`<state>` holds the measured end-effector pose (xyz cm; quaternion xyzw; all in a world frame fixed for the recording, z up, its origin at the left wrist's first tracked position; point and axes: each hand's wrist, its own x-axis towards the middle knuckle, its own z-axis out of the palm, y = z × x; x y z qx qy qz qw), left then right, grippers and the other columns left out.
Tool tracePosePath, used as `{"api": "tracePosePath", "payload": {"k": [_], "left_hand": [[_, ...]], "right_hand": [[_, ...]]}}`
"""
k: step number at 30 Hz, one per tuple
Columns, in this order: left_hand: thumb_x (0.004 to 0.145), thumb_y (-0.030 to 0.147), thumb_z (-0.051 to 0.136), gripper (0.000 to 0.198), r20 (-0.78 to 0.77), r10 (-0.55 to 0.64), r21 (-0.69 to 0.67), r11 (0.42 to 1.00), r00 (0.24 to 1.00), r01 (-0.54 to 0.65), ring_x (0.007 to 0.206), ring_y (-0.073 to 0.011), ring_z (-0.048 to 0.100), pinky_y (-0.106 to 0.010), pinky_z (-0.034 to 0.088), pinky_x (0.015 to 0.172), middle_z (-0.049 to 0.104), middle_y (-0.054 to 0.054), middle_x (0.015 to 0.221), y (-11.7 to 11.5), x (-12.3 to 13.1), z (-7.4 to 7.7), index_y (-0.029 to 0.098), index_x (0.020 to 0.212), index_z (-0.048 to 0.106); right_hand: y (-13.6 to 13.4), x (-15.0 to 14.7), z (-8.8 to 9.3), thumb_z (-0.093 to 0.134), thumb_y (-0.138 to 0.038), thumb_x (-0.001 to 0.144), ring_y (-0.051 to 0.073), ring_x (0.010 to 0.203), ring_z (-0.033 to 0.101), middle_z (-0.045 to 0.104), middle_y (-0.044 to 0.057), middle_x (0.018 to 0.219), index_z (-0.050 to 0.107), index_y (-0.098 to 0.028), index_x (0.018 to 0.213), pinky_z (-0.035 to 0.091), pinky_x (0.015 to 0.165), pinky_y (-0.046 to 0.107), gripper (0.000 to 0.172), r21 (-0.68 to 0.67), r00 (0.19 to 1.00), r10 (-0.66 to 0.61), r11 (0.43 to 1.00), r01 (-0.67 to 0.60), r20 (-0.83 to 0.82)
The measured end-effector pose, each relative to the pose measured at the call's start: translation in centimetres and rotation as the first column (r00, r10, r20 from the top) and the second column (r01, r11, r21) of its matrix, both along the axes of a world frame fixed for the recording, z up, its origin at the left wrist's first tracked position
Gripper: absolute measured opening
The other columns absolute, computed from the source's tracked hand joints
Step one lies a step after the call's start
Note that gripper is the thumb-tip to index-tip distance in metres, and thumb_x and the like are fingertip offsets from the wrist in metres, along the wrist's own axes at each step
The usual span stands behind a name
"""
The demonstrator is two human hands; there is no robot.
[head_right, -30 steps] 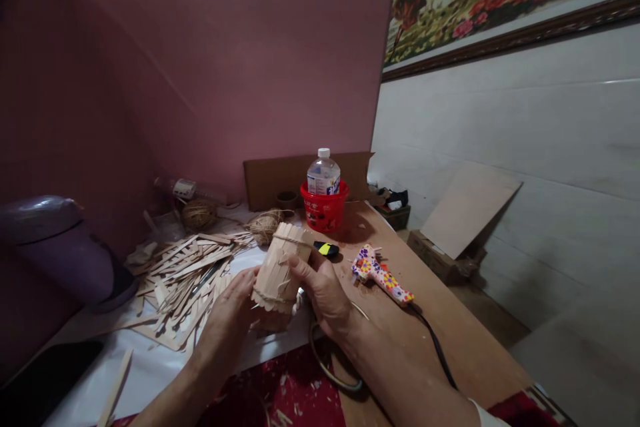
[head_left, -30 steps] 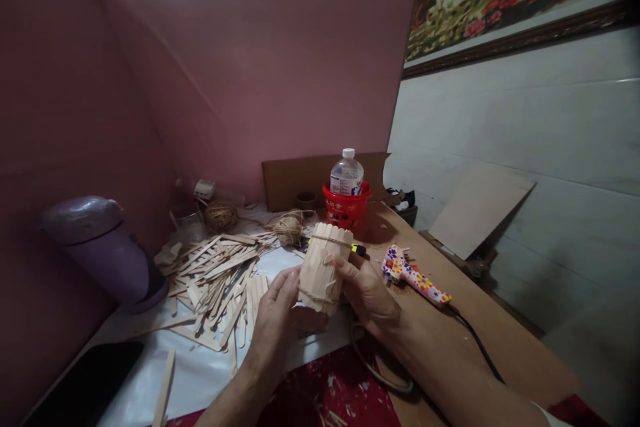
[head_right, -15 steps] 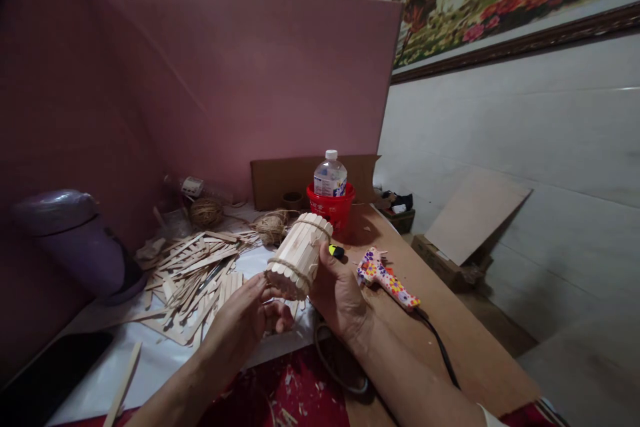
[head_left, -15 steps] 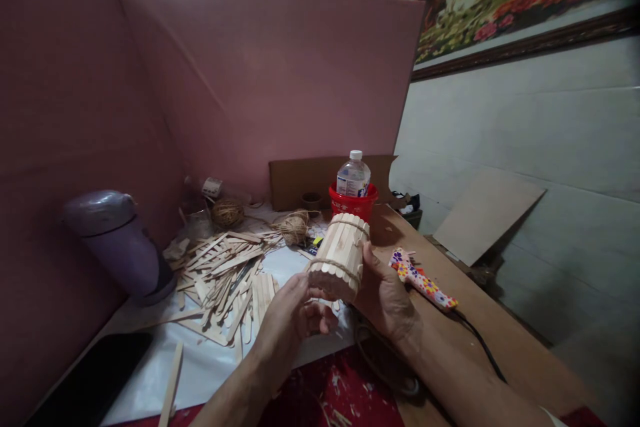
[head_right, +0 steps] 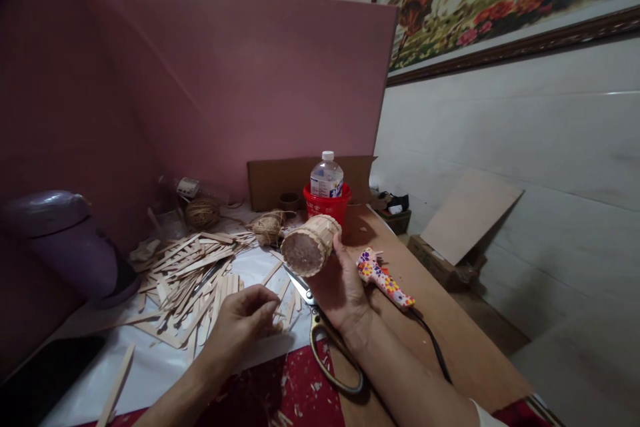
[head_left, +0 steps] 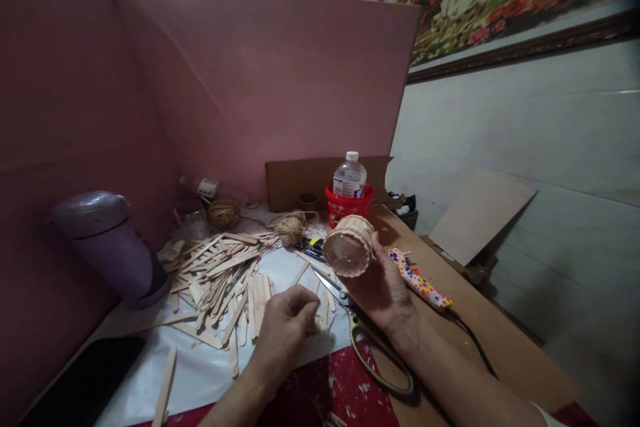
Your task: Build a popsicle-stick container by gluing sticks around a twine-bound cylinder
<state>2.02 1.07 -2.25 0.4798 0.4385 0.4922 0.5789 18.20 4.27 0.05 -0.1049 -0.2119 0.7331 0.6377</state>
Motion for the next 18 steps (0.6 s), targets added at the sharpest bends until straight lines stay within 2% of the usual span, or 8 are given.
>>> {"api": "tracePosePath", "payload": {"k": [2,4,6,9,12,14,16,18], "left_hand": [[0.063,0.030,0.076,0.020,0.030,0.195,0.030,0.980,0.980,-0.196,0.048,-0.0096,0.050,-0.018,0.037,0.041,0.052,0.005,0.053,0.1,-0.2,0.4,0.015,0.065,0.063],[0.062,0.028,0.076,0.021,0.079,0.378,0.046,0.923,0.923,-0.382,0.041,-0.0061,0.041,-0.016,0.030,0.036,0.051,0.006,0.050,0.4,-0.9,1.0,0.015,0.064,0.060],[0.068,0.033,0.070,0.022,0.129,0.468,0.030,0.880,0.874,-0.475,0.036,-0.0047,0.035,-0.015,0.025,0.033,0.048,0.008,0.050,0.8,-1.8,1.6,0.018,0.067,0.055],[0.071,0.033,0.065,0.026,0.190,0.563,0.012,0.818,0.804,-0.575,0.037,-0.0045,0.036,-0.015,0.027,0.035,0.046,0.008,0.051,1.7,-3.3,2.3,0.019,0.061,0.046],[0.071,0.036,0.065,0.028,0.211,0.601,0.014,0.786,0.771,-0.618,0.038,-0.0047,0.036,-0.016,0.023,0.034,0.047,0.006,0.055,2.0,-4.1,2.6,0.018,0.060,0.048],[0.068,0.037,0.071,0.025,0.163,0.583,0.055,0.800,0.796,-0.597,0.044,-0.0062,0.041,-0.017,0.026,0.036,0.054,0.003,0.065,1.8,-3.9,2.8,0.016,0.063,0.057],[0.061,0.032,0.079,0.021,0.044,0.539,0.200,0.820,0.841,-0.536,0.068,-0.0132,0.057,-0.019,0.040,0.048,0.062,-0.004,0.089,1.2,-3.3,3.1,0.016,0.070,0.068],[0.058,0.026,0.083,0.026,-0.061,0.499,0.390,0.809,0.865,-0.439,0.111,-0.0237,0.053,-0.024,0.046,0.078,0.059,-0.007,0.119,0.5,-2.3,3.3,0.020,0.083,0.075]], "right_hand": [[-0.1,0.1,0.2,0.063,-0.045,0.085,0.020,0.098,0.067,0.075,0.006,0.102,0.066,-0.019,0.109,0.050,0.096,0.037,0.035,-0.017,1.000,-0.009,1.000,0.009,0.005],[-0.2,0.2,0.3,0.063,-0.046,0.084,0.020,0.098,0.067,0.074,0.005,0.102,0.066,-0.019,0.107,0.050,0.094,0.036,0.035,-0.020,1.000,-0.008,1.000,0.008,0.006],[-0.2,0.4,0.4,0.062,-0.046,0.084,0.019,0.098,0.066,0.074,0.004,0.101,0.066,-0.021,0.106,0.052,0.091,0.034,0.034,-0.026,1.000,-0.022,0.999,0.022,0.016],[0.0,0.7,0.4,0.063,-0.047,0.083,0.018,0.095,0.067,0.074,0.002,0.099,0.066,-0.023,0.104,0.054,0.085,0.033,0.032,-0.035,0.997,-0.073,0.997,0.074,0.031],[0.0,0.8,0.6,0.062,-0.047,0.083,0.018,0.093,0.067,0.074,0.001,0.098,0.066,-0.024,0.104,0.054,0.083,0.032,0.031,-0.018,0.991,-0.128,0.991,0.129,0.049],[-0.2,0.5,0.7,0.062,-0.049,0.083,0.020,0.095,0.067,0.074,0.002,0.097,0.066,-0.023,0.106,0.054,0.084,0.034,0.034,0.005,0.986,-0.135,0.991,0.135,0.100],[-0.7,0.0,0.7,0.065,-0.049,0.081,0.023,0.096,0.066,0.074,0.004,0.097,0.065,-0.022,0.106,0.053,0.086,0.037,0.037,0.053,0.969,-0.134,0.991,0.126,0.209],[-1.2,-0.5,0.6,0.070,-0.047,0.077,0.025,0.097,0.066,0.073,0.005,0.100,0.064,-0.021,0.106,0.052,0.085,0.038,0.039,0.152,0.912,-0.179,0.980,0.131,0.368]]}}
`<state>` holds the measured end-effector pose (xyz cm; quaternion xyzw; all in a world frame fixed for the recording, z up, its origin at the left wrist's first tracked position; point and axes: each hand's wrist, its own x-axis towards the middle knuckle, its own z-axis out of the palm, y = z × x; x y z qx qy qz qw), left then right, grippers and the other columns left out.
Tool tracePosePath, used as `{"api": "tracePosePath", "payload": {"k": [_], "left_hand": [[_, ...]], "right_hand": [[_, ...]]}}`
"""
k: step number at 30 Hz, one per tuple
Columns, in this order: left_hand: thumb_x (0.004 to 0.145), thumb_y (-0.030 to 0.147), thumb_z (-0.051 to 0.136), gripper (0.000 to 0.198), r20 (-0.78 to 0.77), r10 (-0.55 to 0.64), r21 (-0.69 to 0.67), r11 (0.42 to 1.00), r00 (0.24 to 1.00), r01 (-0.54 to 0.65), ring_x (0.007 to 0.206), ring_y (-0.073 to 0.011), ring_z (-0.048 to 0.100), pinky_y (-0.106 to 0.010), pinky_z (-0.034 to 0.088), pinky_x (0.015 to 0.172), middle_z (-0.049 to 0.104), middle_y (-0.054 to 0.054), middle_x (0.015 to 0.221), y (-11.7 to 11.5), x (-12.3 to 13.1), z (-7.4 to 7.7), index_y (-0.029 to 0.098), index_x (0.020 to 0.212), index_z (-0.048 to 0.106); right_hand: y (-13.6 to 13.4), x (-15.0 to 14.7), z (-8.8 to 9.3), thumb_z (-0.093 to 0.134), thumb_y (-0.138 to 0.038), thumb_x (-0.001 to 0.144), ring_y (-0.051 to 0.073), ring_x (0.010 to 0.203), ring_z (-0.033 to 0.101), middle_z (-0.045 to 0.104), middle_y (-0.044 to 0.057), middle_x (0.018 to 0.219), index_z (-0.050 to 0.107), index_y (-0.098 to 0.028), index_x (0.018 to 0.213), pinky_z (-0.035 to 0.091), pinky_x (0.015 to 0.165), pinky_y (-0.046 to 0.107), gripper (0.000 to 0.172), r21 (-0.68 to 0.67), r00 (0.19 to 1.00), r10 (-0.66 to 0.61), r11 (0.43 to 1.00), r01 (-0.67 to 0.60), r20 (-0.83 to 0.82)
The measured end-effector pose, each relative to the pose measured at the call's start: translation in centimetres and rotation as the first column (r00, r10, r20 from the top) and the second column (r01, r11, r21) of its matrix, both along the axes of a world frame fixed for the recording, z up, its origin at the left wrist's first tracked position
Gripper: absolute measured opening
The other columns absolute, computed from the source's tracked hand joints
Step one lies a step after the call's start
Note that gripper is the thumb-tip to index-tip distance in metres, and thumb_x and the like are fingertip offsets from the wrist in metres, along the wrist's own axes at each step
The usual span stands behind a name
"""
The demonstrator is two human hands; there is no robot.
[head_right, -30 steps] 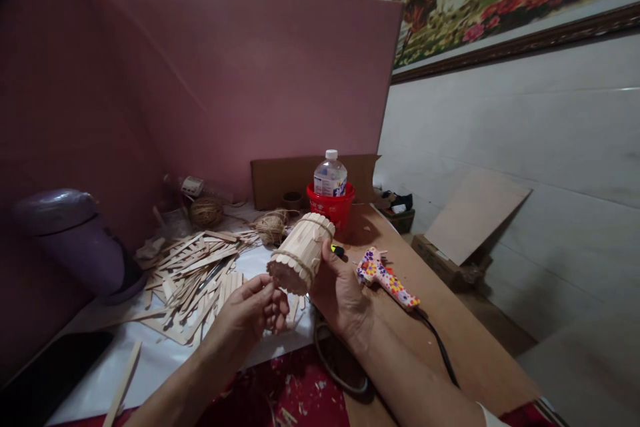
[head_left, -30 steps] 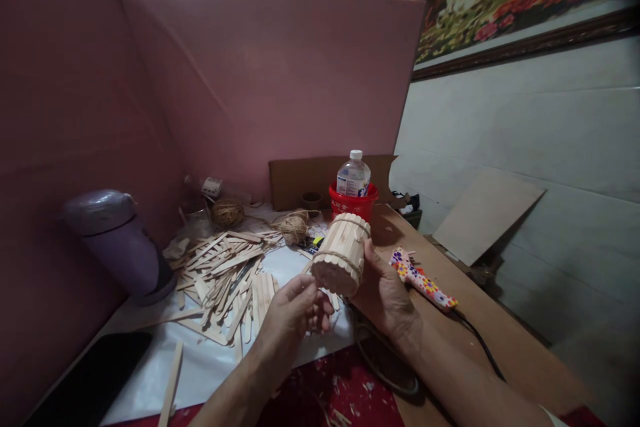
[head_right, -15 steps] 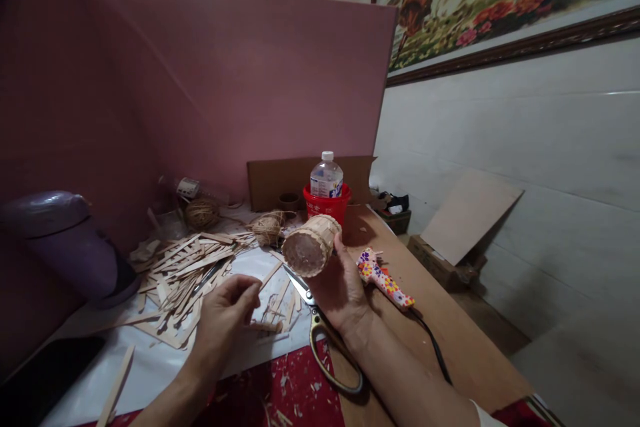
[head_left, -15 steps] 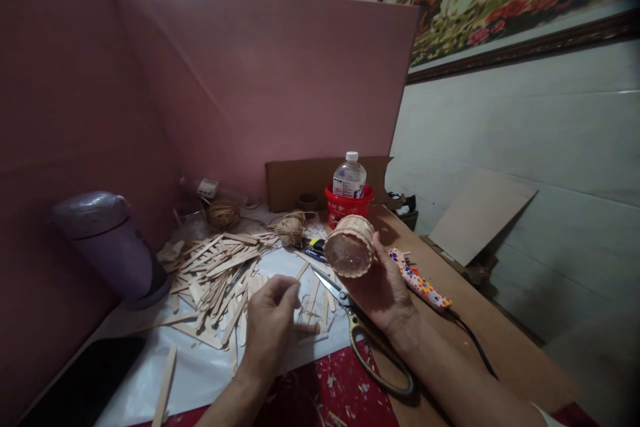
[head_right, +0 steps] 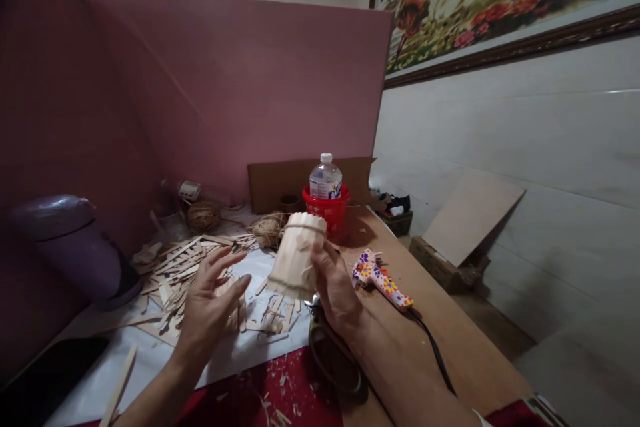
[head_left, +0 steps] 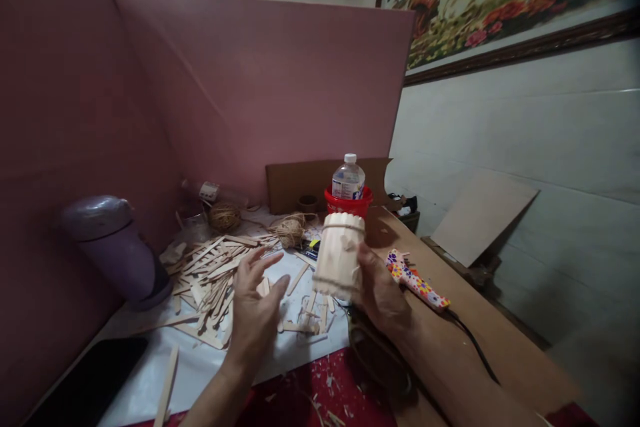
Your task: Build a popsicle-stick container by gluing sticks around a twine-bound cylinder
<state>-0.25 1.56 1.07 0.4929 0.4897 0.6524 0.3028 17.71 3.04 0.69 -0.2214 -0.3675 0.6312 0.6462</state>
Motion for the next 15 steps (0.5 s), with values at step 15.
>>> {"api": "tracePosePath", "payload": {"k": [15], "left_hand": [[0.078,0.047,0.067,0.048,0.708,-0.439,-0.109,0.706,0.553,0.700,0.099,-0.0284,0.065,-0.039,0.051,0.083,0.071,-0.012,0.106,-1.7,2.8,-0.4,0.017,0.115,0.061]], "right_hand": [[-1.9,-0.8,-1.1,0.048,-0.032,0.094,0.024,0.107,0.055,0.060,0.007,0.110,0.061,-0.024,0.109,0.041,0.092,0.036,0.021,0.563,0.659,-0.530,0.804,0.192,0.533]]}}
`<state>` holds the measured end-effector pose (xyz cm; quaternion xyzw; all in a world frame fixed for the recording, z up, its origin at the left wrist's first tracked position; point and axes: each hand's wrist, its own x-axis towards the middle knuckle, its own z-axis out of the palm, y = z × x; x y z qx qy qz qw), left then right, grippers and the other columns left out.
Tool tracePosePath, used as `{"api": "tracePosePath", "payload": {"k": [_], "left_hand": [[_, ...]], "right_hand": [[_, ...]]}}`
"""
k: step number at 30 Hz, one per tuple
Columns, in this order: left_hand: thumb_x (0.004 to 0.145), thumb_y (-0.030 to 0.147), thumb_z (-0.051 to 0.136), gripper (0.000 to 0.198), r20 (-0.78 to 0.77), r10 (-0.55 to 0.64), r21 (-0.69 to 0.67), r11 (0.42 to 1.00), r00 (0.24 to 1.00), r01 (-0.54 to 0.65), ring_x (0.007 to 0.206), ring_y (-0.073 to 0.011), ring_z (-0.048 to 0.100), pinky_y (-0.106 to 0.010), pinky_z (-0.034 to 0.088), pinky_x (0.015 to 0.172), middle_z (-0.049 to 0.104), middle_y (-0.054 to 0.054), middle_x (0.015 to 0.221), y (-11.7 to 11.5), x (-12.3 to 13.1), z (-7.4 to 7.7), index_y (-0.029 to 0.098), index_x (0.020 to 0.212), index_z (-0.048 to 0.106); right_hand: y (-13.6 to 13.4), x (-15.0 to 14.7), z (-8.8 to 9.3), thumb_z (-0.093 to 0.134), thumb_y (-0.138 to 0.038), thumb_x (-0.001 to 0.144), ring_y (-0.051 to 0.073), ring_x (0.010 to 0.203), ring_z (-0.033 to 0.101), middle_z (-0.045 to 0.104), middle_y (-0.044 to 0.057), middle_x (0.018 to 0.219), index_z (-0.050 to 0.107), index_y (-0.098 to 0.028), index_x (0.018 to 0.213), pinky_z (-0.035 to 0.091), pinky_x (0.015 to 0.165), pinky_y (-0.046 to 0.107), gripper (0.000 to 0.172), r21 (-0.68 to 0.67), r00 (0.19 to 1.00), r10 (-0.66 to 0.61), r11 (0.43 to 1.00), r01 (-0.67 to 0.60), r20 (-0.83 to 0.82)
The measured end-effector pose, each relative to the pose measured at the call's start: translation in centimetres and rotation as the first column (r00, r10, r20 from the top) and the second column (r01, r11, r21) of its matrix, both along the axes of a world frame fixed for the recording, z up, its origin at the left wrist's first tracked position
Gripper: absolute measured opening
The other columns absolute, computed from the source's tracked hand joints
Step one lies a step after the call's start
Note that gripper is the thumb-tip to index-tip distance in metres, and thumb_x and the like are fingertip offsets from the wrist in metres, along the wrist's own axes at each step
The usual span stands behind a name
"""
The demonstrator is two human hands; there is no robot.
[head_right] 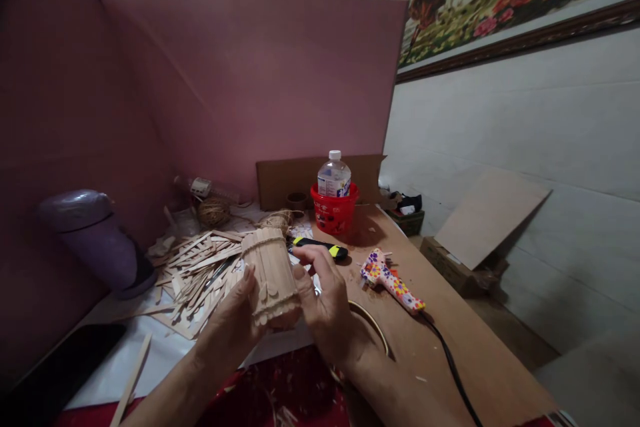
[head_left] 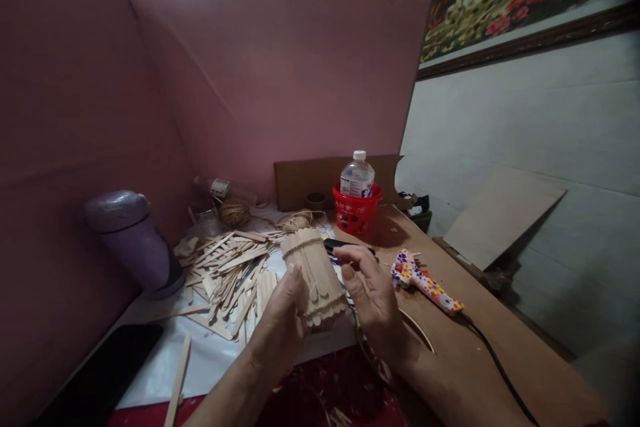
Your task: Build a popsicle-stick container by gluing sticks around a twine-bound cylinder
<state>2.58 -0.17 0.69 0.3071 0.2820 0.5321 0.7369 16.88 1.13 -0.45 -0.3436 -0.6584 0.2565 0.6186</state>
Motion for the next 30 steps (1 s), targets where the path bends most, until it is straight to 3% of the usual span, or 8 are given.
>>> {"api": "tracePosePath", "payload": {"k": [4,7,11,15,20,25,30], "left_hand": [[0.075,0.041,0.071,0.038,0.012,0.061,0.012,0.998,0.998,-0.061,0.093,-0.0244,0.066,-0.034,0.052,0.080,0.073,-0.009,0.098,-0.1,-0.4,0.2,0.017,0.103,0.065],[0.069,0.028,0.076,0.031,0.026,0.046,0.069,0.996,0.999,-0.048,0.086,-0.0220,0.067,-0.031,0.052,0.072,0.073,-0.007,0.094,0.0,-0.7,0.1,0.018,0.096,0.065],[0.066,0.020,0.076,0.021,0.046,0.037,0.074,0.996,0.998,-0.041,0.078,-0.0187,0.066,-0.028,0.052,0.069,0.072,-0.004,0.083,0.0,-0.9,-0.1,0.018,0.081,0.063],[0.066,0.020,0.075,0.031,0.055,0.013,0.086,0.996,0.998,-0.018,0.082,-0.0220,0.067,-0.032,0.052,0.071,0.072,-0.005,0.088,-0.2,-0.7,0.0,0.019,0.094,0.062],[0.069,0.020,0.072,0.039,0.015,0.021,0.078,0.997,1.000,-0.022,0.088,-0.0256,0.067,-0.035,0.052,0.071,0.072,-0.009,0.099,-0.4,-0.6,0.0,0.019,0.107,0.060],[0.073,0.016,0.068,0.033,0.004,0.031,0.116,0.993,1.000,-0.032,0.087,-0.0211,0.065,-0.032,0.050,0.075,0.071,-0.006,0.098,-0.1,-0.7,-0.4,0.021,0.106,0.062],[0.078,0.018,0.063,0.030,-0.062,0.048,0.157,0.987,0.997,-0.038,0.091,-0.0225,0.063,-0.032,0.049,0.074,0.069,-0.005,0.099,-0.1,-0.7,-0.3,0.023,0.107,0.062]], "right_hand": [[-1.1,0.1,0.2,0.056,-0.019,0.089,0.022,0.096,0.056,0.058,0.005,0.100,0.061,-0.025,0.099,0.044,0.086,0.036,0.013,0.208,0.989,-0.041,0.978,0.011,0.142],[-1.4,0.1,0.2,0.060,-0.015,0.085,0.022,0.096,0.055,0.055,0.006,0.100,0.061,-0.024,0.100,0.045,0.084,0.037,0.017,0.236,0.970,-0.041,0.972,-0.018,0.241],[-1.3,0.1,0.0,0.060,-0.013,0.085,0.022,0.094,0.055,0.054,0.006,0.099,0.062,-0.025,0.102,0.046,0.081,0.038,0.021,0.270,0.965,-0.062,0.963,-0.009,0.255],[-1.5,0.0,0.0,0.059,-0.012,0.085,0.021,0.089,0.055,0.053,0.005,0.096,0.063,-0.027,0.104,0.048,0.077,0.037,0.024,0.281,0.969,-0.047,0.959,-0.024,0.243],[-1.6,-0.1,0.2,0.060,-0.013,0.086,0.020,0.085,0.055,0.054,0.004,0.090,0.063,-0.025,0.099,0.047,0.074,0.035,0.018,0.247,0.972,-0.048,0.969,-0.011,0.230],[-1.5,-0.1,0.4,0.060,-0.017,0.088,0.018,0.083,0.056,0.057,0.002,0.085,0.061,-0.023,0.088,0.043,0.075,0.033,0.006,0.141,0.980,-0.022,0.990,-0.006,0.199],[-1.3,-0.3,0.7,0.062,-0.022,0.087,0.017,0.077,0.055,0.059,0.000,0.079,0.061,-0.022,0.077,0.042,0.072,0.031,0.010,0.031,0.989,0.014,0.999,-0.019,0.148]]}}
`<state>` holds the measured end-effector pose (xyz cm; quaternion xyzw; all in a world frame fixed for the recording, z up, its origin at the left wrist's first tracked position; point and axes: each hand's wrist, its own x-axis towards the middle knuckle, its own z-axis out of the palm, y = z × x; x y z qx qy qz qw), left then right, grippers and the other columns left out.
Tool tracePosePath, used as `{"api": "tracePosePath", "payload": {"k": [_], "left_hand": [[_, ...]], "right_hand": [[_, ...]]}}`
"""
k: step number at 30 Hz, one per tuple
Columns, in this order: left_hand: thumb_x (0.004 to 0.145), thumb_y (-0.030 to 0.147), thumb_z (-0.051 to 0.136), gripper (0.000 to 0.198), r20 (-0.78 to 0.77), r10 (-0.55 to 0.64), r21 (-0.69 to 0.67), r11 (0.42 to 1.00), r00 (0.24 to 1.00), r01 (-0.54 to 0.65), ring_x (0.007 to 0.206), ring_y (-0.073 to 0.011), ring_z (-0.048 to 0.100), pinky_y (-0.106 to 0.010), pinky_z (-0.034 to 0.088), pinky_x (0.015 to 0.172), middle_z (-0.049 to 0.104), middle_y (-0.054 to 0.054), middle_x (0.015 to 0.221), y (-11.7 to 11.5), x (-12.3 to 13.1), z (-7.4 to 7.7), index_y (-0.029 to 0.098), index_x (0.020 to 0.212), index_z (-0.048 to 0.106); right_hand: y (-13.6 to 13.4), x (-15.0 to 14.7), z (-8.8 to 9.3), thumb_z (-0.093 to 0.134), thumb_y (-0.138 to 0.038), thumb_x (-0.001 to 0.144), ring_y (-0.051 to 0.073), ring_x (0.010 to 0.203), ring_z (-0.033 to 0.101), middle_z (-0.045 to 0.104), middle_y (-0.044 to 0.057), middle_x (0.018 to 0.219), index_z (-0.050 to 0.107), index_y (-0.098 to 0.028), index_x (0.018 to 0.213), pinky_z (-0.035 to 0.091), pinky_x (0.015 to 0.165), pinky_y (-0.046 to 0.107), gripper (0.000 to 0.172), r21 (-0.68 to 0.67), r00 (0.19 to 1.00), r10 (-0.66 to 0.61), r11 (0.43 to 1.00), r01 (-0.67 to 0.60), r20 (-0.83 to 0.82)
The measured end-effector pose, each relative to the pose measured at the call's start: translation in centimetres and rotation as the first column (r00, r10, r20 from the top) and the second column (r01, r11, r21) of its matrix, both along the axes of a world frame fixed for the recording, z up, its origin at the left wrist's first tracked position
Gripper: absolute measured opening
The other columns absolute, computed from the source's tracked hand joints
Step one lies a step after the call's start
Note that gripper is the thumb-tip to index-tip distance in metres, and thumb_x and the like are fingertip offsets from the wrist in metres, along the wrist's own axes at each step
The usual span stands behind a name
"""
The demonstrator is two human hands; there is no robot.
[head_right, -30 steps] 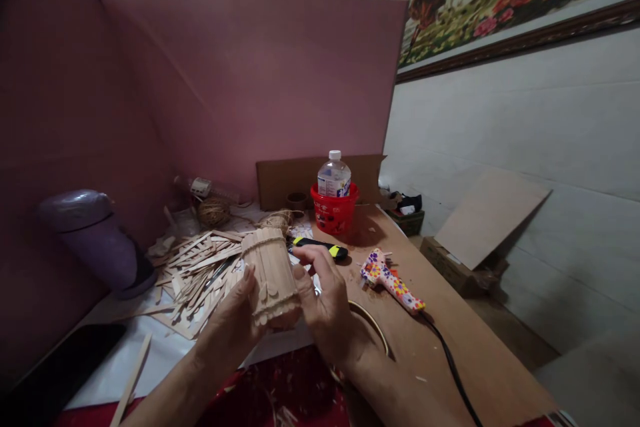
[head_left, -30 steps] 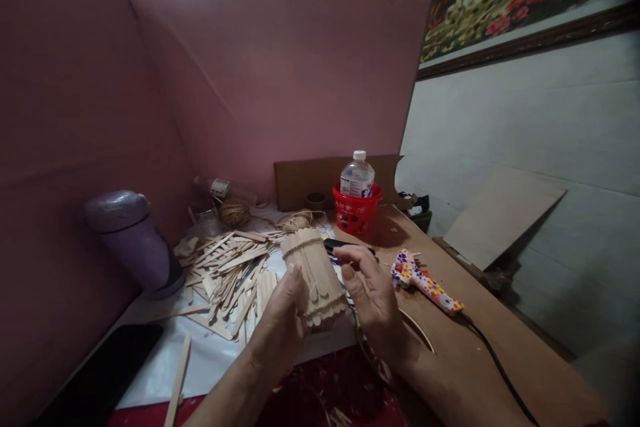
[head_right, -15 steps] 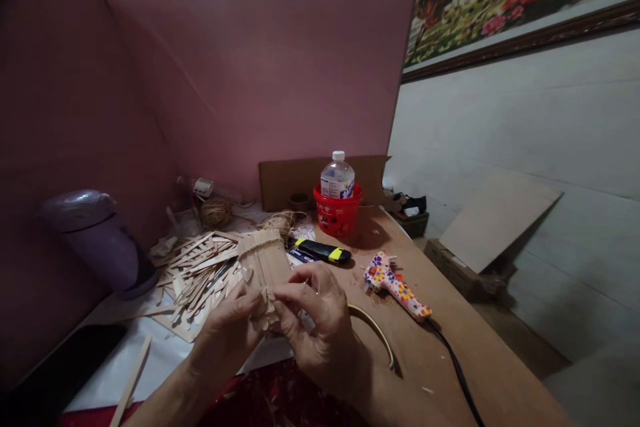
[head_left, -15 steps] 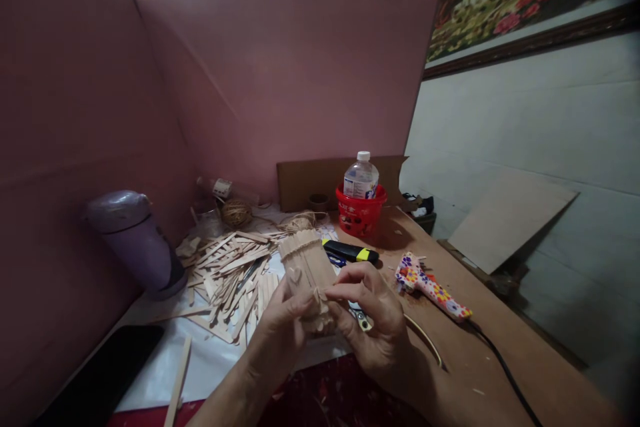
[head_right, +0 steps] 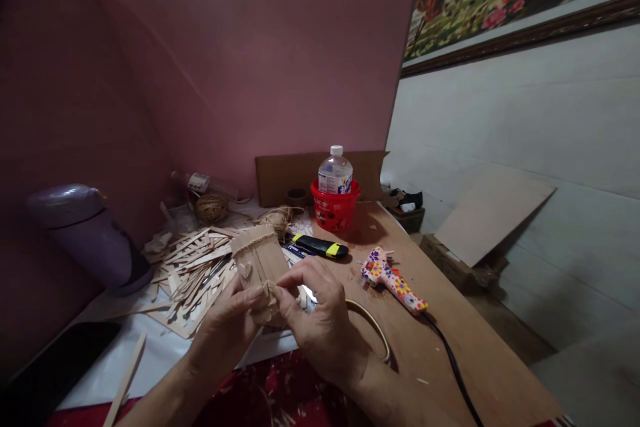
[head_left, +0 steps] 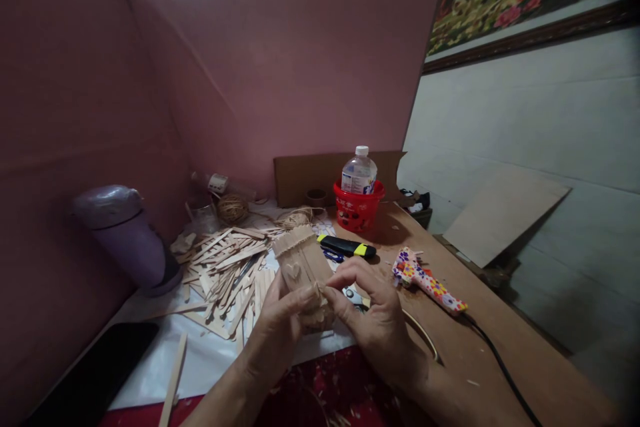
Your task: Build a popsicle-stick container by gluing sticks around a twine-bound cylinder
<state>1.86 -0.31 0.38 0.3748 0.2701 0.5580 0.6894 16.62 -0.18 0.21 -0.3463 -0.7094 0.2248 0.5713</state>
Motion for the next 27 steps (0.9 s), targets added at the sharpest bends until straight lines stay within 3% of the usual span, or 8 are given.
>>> {"api": "tracePosePath", "payload": {"k": [6,14,27], "left_hand": [[0.075,0.016,0.063,0.034,-0.034,0.048,0.006,0.999,0.998,-0.047,0.090,-0.0224,0.062,-0.032,0.049,0.076,0.069,-0.005,0.097,-0.1,0.2,0.1,0.023,0.109,0.061],[0.070,0.017,0.067,0.040,-0.053,0.091,-0.044,0.995,0.994,-0.094,0.084,-0.0231,0.065,-0.034,0.050,0.072,0.070,-0.006,0.093,0.0,0.6,0.2,0.020,0.109,0.060],[0.071,0.017,0.066,0.039,-0.075,0.098,-0.040,0.994,0.992,-0.101,0.085,-0.0224,0.064,-0.035,0.051,0.074,0.069,-0.007,0.096,0.0,1.0,0.0,0.020,0.109,0.059]], "right_hand": [[0.3,0.0,0.3,0.067,-0.026,0.083,0.016,0.070,0.055,0.060,-0.001,0.069,0.062,-0.020,0.068,0.042,0.068,0.030,0.017,-0.122,0.998,0.028,0.992,-0.034,-0.053],[1.0,0.2,0.9,0.069,-0.024,0.075,0.015,0.065,0.055,0.062,0.000,0.065,0.064,-0.017,0.063,0.043,0.065,0.029,0.015,-0.339,0.990,0.099,0.932,-0.129,-0.103],[1.3,0.5,1.2,0.069,-0.023,0.072,0.013,0.064,0.055,0.060,-0.001,0.063,0.064,-0.016,0.062,0.044,0.062,0.026,0.013,-0.410,0.976,0.149,0.889,-0.203,-0.160]]}}
